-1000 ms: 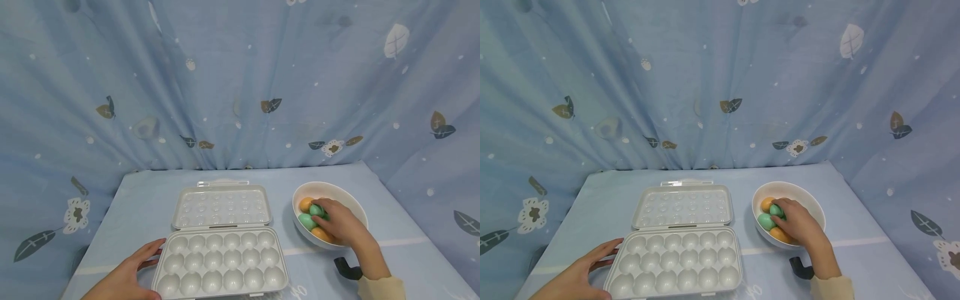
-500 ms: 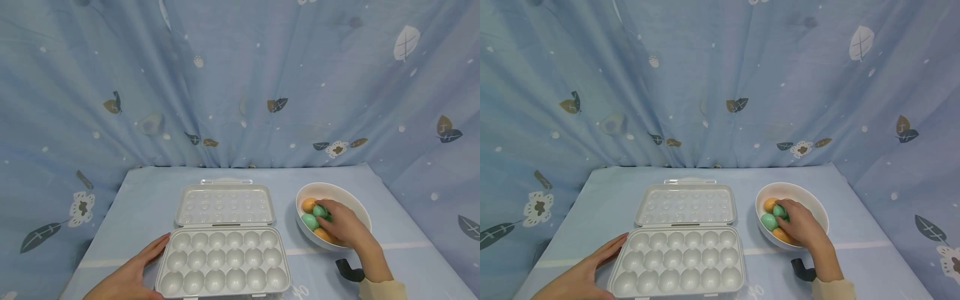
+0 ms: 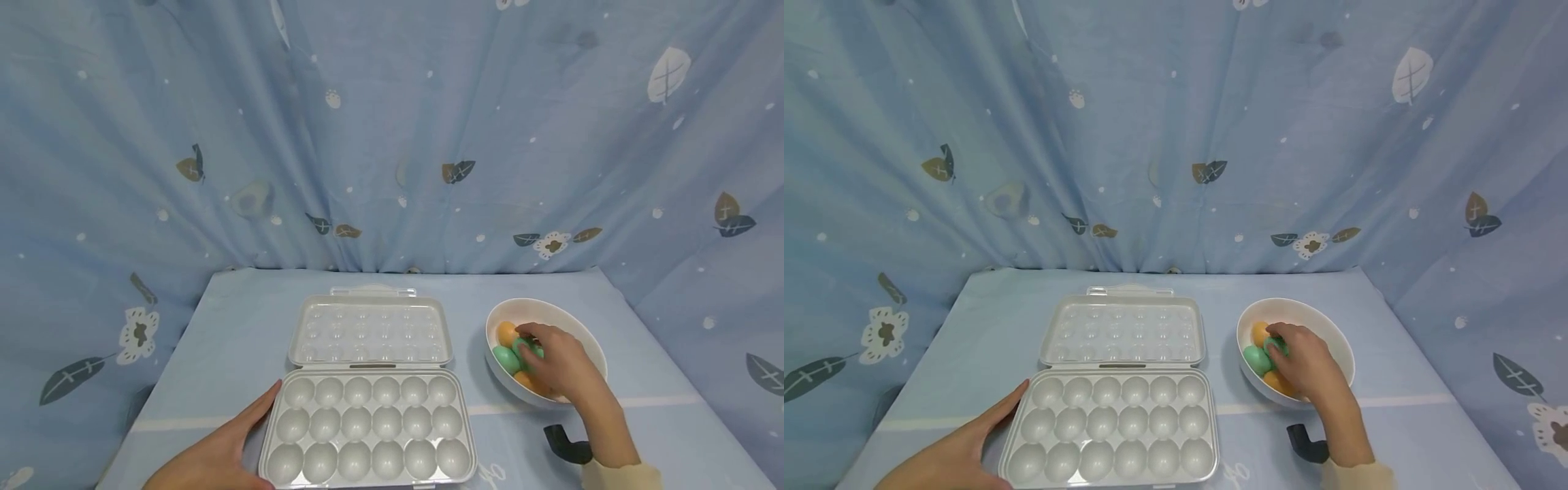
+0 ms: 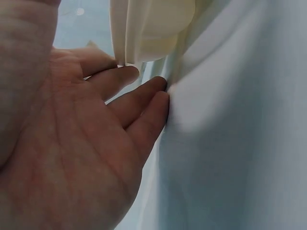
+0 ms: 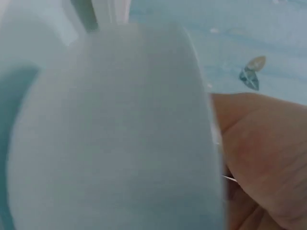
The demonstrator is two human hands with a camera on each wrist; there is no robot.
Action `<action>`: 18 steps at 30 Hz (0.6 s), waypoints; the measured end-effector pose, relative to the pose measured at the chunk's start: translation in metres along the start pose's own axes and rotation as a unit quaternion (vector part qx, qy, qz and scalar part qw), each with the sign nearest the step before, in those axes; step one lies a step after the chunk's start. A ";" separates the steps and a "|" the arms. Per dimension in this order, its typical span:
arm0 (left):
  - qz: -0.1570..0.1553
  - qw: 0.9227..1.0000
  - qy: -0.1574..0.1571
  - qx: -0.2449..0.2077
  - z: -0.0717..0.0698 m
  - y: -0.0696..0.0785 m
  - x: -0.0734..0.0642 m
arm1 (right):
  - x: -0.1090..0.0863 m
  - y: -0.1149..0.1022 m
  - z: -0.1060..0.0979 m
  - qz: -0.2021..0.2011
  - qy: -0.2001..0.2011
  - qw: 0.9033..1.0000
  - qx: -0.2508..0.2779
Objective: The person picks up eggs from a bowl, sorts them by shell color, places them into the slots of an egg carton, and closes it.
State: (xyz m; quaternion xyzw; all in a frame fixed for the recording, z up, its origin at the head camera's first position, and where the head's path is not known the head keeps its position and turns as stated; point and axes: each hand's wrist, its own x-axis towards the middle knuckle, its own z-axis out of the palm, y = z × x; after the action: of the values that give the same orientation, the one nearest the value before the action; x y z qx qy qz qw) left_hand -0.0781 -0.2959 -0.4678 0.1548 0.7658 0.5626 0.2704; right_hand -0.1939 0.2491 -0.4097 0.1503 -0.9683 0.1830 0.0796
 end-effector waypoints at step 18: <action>0.012 0.997 0.029 0.069 -0.001 -0.003 -0.003 | 0.004 0.008 0.016 0.063 -0.080 0.995 0.020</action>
State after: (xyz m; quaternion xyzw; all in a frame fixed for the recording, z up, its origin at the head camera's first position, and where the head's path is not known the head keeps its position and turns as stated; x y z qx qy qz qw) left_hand -0.0759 -0.2991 -0.4698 0.1657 0.8086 0.5158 0.2297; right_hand -0.2022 0.2492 -0.4261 0.1050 -0.9752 0.1944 -0.0132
